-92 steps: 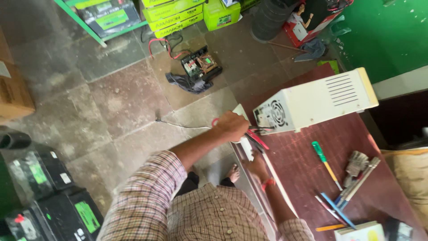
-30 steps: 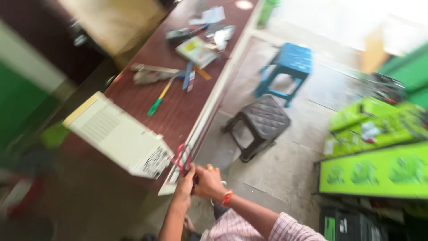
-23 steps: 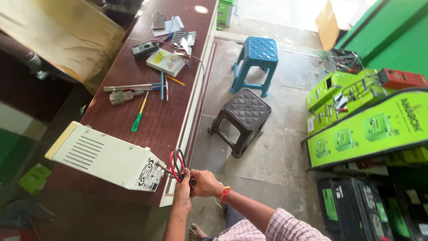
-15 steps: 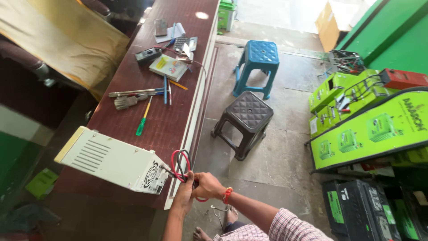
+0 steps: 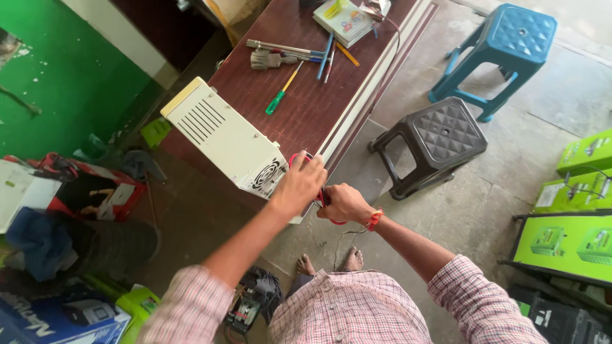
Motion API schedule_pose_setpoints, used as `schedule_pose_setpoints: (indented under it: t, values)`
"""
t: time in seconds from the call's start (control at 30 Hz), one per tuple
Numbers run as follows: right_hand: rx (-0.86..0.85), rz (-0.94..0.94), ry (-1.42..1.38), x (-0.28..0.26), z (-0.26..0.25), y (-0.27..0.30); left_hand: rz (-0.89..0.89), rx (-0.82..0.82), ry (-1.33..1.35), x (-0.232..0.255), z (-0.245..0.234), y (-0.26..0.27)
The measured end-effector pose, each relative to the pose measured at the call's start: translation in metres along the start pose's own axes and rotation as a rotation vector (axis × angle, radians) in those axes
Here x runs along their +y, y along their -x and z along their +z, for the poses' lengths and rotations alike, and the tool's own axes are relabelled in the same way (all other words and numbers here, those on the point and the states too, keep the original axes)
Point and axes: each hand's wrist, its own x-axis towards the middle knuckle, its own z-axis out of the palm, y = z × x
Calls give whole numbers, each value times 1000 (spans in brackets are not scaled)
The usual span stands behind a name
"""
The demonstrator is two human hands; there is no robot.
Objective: The person disassembles a white inverter box using a screwdriver, removes screws from multiple sides, and then coils the attached power cord. The person works at a wooden table in a room with stacked battery boxes.
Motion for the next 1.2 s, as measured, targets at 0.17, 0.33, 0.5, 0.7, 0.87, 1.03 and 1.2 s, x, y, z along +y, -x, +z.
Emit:
schedule_pose_setpoints:
  t: [0.17,0.33,0.5,0.7,0.87,1.03,1.2]
  values:
    - [-59,-9,59,-5,-16,3,88,-459,259,-26,41,-39]
    - [-86,-36,97,-4,-31,-2,118,-521,369,-30,70,-36]
    - [-75,-15,114,-11,-32,1,159,-521,541,-36,77,-35]
    - [-151,32,34,-11,-19,-3,144,-464,549,-35,80,-30]
    - [1,-64,-582,72,0,9,91,-342,534,-24,96,-20]
    - [75,210,-643,172,58,49,29,-216,654,-28,102,-22]
    - [589,370,-811,177,158,58,-35,-190,714,-24,100,-26]
